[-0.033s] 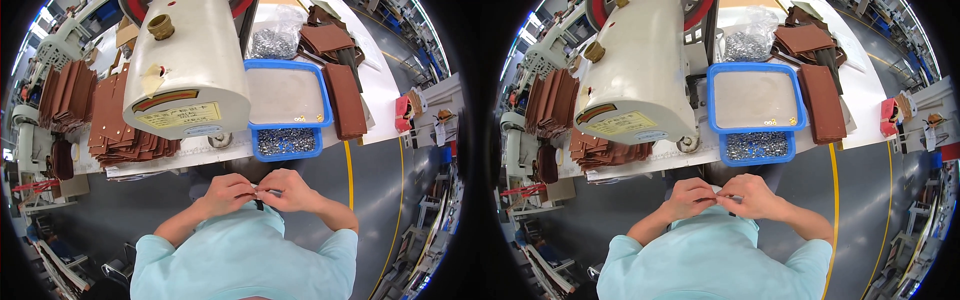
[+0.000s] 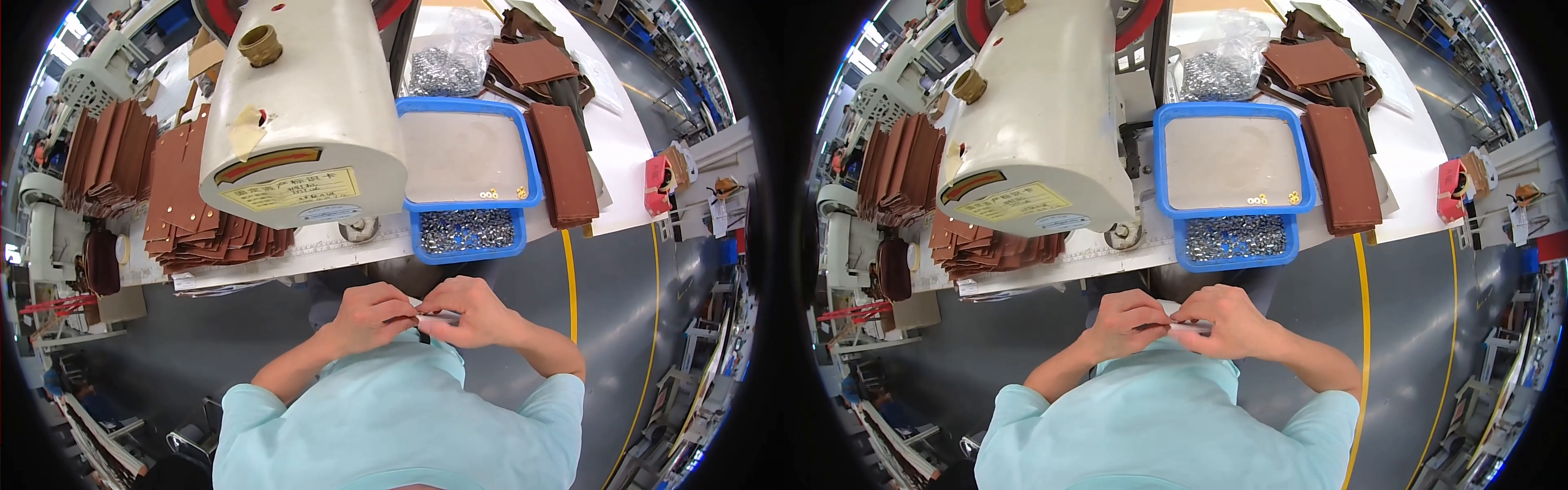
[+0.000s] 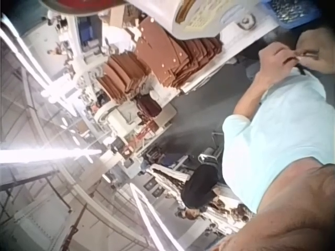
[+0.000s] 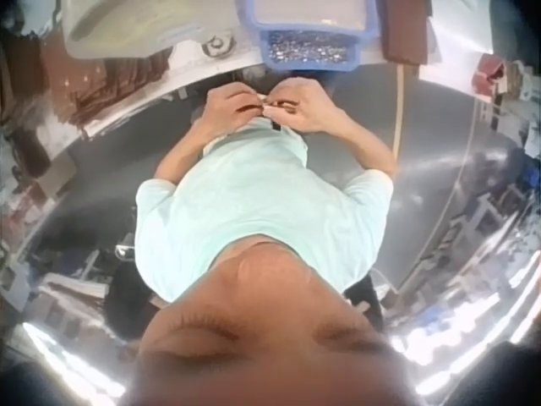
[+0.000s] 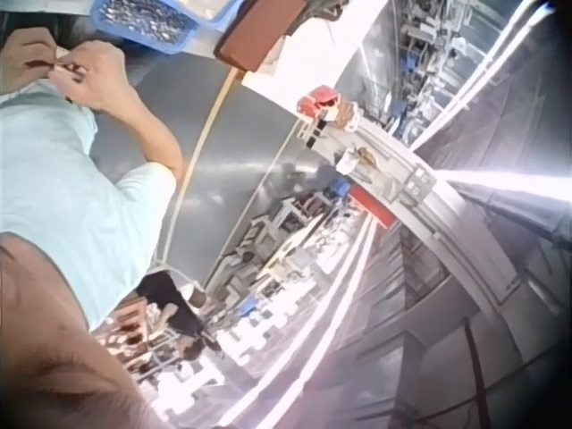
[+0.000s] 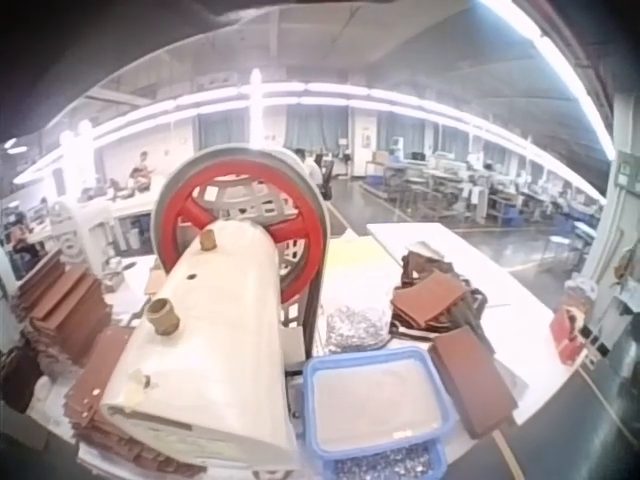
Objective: Attaching small metal hardware studs to pre-cut leather pieces at a workshop station.
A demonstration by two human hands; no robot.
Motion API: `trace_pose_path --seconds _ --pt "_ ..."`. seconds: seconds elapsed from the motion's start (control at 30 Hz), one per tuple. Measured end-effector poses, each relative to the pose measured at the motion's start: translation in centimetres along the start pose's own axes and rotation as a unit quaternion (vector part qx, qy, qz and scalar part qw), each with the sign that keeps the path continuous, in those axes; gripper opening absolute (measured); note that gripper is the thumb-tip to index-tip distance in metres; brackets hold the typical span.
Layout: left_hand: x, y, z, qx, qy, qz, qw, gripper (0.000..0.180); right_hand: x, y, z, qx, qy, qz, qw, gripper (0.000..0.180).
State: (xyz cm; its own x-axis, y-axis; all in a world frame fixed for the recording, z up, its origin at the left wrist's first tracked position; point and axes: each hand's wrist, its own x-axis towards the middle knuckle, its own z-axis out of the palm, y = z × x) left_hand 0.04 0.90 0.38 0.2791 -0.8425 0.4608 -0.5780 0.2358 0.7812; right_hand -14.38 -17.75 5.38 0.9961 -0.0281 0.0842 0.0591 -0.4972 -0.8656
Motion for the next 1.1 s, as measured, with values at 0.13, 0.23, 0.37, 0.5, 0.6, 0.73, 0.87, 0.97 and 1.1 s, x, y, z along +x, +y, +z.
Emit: trace_pose_path --seconds 0.13,0.23,0.37,0.5,0.6,0.73,0.87,0.97,1.1 --pt "-0.1 0.5 0.0 -0.031 -0.017 -0.061 0.998 0.019 -0.2 0.6 0.2 -0.049 0.013 -0.046 0.998 0.026" --pt "0.0 1.0 -0.1 -0.023 -0.039 -0.086 0.995 0.018 -0.3 1.7 0.6 -0.051 0.015 -0.056 0.997 0.03" --pt "0.3 1.1 -0.5 -0.004 -0.057 -0.065 0.996 0.017 -0.3 2.3 0.8 -0.041 0.015 -0.074 0.996 0.024" --pt "0.6 2.0 -0.7 -0.069 -0.078 -0.153 0.983 0.035 -0.3 2.4 1.4 -0.087 0.044 -0.126 0.987 0.016" --pt "1.9 3.3 -1.0 -0.11 -0.099 -0.229 0.962 0.048 -0.1 2.5 1.6 -0.141 0.077 -0.175 0.971 0.013" --pt "2.2 2.6 -0.8 -0.076 -0.157 -0.219 0.96 0.053 -0.3 3.1 2.3 -0.141 0.089 -0.206 0.964 0.023" --pt "2.2 1.9 -0.4 -0.017 -0.156 -0.179 0.971 0.055 0.6 2.0 0.8 -0.145 0.041 -0.145 0.978 0.016" --pt "2.2 1.5 -0.6 0.06 -0.117 -0.135 0.982 0.057 1.7 2.1 -4.1 -0.066 0.05 -0.035 0.996 0.017" --pt "2.7 2.4 -1.5 0.086 -0.128 -0.147 0.977 0.056 3.3 7.4 -10.6 -0.211 0.207 0.154 0.943 0.02"
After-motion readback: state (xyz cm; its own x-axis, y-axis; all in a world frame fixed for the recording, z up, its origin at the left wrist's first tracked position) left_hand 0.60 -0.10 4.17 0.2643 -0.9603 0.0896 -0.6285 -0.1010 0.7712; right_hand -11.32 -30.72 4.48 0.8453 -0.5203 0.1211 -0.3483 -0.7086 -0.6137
